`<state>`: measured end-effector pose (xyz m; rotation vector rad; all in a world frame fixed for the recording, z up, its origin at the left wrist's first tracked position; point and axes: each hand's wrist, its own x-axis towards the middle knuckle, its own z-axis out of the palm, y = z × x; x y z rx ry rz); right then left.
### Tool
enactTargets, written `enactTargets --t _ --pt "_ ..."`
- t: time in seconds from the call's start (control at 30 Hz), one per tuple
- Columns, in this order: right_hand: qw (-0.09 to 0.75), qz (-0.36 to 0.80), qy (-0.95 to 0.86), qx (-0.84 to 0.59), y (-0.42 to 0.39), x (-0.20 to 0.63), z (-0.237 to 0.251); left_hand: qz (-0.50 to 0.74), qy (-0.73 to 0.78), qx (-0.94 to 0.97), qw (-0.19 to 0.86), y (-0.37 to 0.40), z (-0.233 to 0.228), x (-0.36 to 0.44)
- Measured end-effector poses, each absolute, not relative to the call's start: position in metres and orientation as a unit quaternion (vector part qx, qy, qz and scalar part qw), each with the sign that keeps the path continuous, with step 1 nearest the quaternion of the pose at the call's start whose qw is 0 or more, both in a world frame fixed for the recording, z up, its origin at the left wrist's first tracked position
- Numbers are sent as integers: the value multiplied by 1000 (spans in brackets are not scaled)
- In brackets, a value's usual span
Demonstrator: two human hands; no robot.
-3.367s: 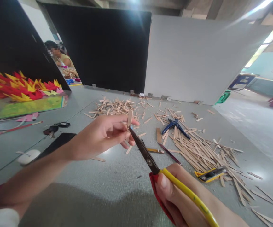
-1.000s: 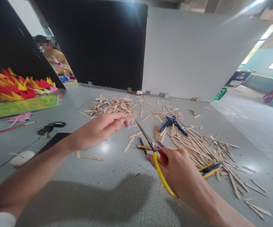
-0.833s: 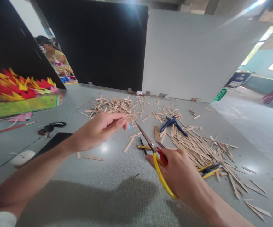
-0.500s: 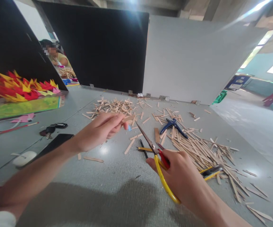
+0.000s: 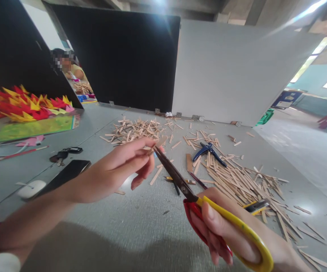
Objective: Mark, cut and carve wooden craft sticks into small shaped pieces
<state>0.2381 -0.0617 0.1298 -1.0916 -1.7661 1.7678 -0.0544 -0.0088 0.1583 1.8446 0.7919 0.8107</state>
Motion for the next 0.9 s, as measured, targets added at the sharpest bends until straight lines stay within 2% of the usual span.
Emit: enactTargets --t 0.23,0.47,0.67,0.9 --pt "135 673 -613 -391 -53 232 138 329 330 749 471 -9 162 -55" --pt "160 690 -598 -376 -43 237 125 339 329 740 478 -10 162 -53" --pt "138 726 -578 -345 -28 241 117 328 319 751 475 -2 159 -54" --pt "154 698 -620 -323 -22 243 123 315 309 777 449 0 160 -57"
